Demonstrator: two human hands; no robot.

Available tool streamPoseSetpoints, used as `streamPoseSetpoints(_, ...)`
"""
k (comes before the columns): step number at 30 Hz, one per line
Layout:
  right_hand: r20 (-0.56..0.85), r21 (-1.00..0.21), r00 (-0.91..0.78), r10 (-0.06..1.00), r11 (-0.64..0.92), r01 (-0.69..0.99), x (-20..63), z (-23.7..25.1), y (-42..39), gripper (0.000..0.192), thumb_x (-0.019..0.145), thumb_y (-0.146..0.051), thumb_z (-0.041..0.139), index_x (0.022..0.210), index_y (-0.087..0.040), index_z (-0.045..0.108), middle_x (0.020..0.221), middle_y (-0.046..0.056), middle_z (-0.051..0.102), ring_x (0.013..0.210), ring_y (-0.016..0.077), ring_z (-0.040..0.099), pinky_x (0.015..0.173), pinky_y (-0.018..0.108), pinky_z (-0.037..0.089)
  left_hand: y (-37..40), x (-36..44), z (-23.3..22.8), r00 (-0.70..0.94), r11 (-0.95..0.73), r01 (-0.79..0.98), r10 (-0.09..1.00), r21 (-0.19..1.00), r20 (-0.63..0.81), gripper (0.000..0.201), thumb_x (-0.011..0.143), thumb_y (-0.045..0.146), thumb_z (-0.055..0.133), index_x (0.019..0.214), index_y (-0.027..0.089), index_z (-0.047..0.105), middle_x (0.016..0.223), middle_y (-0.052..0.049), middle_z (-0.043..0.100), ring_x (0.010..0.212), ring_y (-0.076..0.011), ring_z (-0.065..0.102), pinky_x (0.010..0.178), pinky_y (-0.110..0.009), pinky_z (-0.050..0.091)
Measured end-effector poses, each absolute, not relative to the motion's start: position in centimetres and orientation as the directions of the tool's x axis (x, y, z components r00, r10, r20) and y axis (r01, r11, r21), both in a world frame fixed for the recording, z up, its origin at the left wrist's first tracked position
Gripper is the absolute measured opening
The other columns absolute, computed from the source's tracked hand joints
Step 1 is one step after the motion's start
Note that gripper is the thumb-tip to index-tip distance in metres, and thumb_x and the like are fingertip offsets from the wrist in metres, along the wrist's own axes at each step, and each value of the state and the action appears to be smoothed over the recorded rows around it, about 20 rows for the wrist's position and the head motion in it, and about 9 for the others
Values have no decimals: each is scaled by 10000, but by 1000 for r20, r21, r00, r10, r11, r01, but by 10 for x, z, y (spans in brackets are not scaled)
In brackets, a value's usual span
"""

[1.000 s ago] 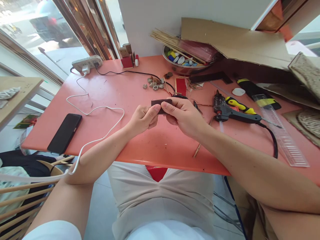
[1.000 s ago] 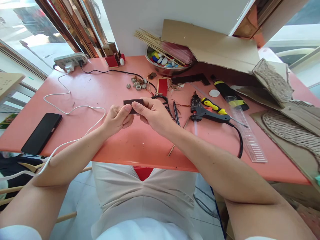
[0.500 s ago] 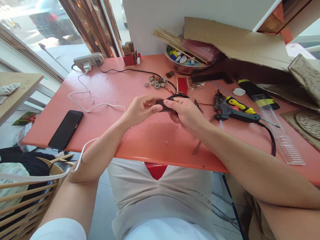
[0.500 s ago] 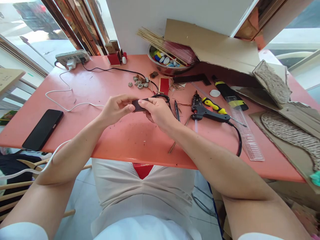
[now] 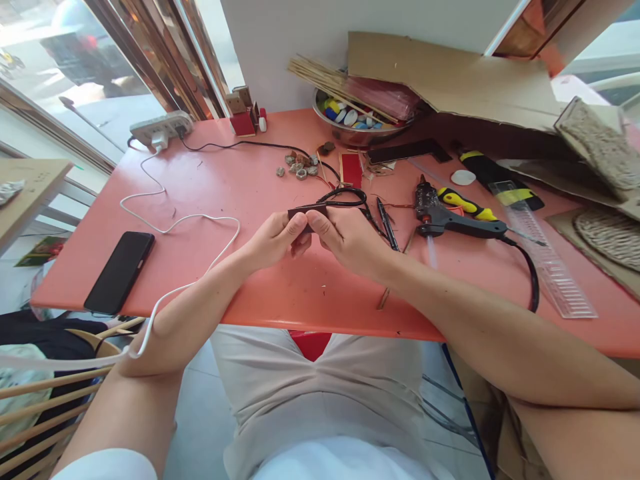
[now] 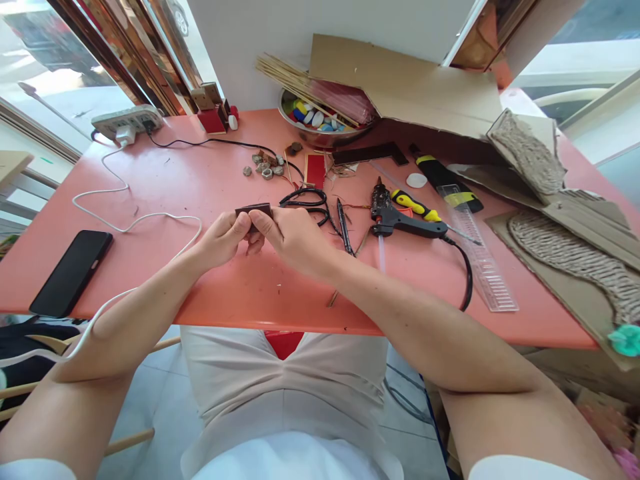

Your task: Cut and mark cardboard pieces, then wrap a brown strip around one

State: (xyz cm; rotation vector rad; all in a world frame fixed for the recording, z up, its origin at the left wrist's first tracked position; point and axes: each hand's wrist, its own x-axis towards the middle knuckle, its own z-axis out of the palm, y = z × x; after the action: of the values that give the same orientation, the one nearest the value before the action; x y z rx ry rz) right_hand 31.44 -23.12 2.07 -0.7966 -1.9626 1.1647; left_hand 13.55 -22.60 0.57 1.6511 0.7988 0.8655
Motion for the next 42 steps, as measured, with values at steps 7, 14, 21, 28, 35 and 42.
streamPoseSetpoints(7, 289, -893, -579, 762, 433, 125, 309, 11, -239, 791, 998, -950, 274, 722, -241, 488, 717, 43, 625, 748, 170, 632, 688, 294, 444, -238, 148, 6, 323, -163, -1, 934, 987, 155, 884, 791, 1006, 590, 424, 257, 296, 373, 56, 244, 325, -68, 254, 349, -260, 201)
streamPoseSetpoints(14, 290, -911, -621, 729, 409, 54, 311, 21, -236, 785, 946, -984, 368, 713, -246, 500, 615, -24, 494, 601, 127, 458, 587, 280, 366, -243, 153, 11, 218, -178, -44, 959, 983, 183, 885, 759, 960, 669, 397, 253, 276, 358, 54, 219, 314, -51, 195, 346, -263, 143)
streamPoseSetpoints(21, 239, -948, -574, 783, 316, 36, 312, 21, -233, 778, 898, -1006, 441, 688, -258, 488, 561, -45, 443, 541, 122, 408, 531, 286, 321, -242, 153, 11, 304, -168, -3, 939, 986, 161, 849, 812, 937, 619, 385, 265, 324, 340, 40, 250, 314, -69, 237, 358, -281, 217)
streamPoseSetpoints(28, 267, -878, -593, 760, 445, 175, 321, 18, -224, 681, 959, -921, 498, 960, -243, 557, 642, -52, 552, 582, 139, 508, 589, 285, 349, -235, 152, 9, 236, -128, -35, 963, 991, 132, 867, 752, 970, 640, 382, 263, 300, 338, 58, 226, 304, -56, 237, 353, -261, 223)
streamPoseSetpoints(35, 469, -549, -573, 672, 730, 406, 330, 12, -222, 540, 1083, -720, 503, 1126, -199, 640, 846, 27, 692, 694, 168, 594, 650, 299, 379, -236, 153, 7, 251, -30, -70, 967, 997, 47, 865, 727, 963, 685, 407, 256, 302, 373, 77, 219, 319, -42, 234, 350, -240, 227)
streamPoseSetpoints(42, 432, -436, -634, 641, 764, 476, 332, 11, -220, 553, 1081, -717, 497, 1060, -187, 651, 795, 53, 709, 665, 176, 589, 616, 291, 351, -239, 153, 9, 269, 21, -88, 963, 996, 3, 872, 695, 918, 735, 439, 265, 217, 388, 93, 133, 317, -41, 202, 338, -223, 215)
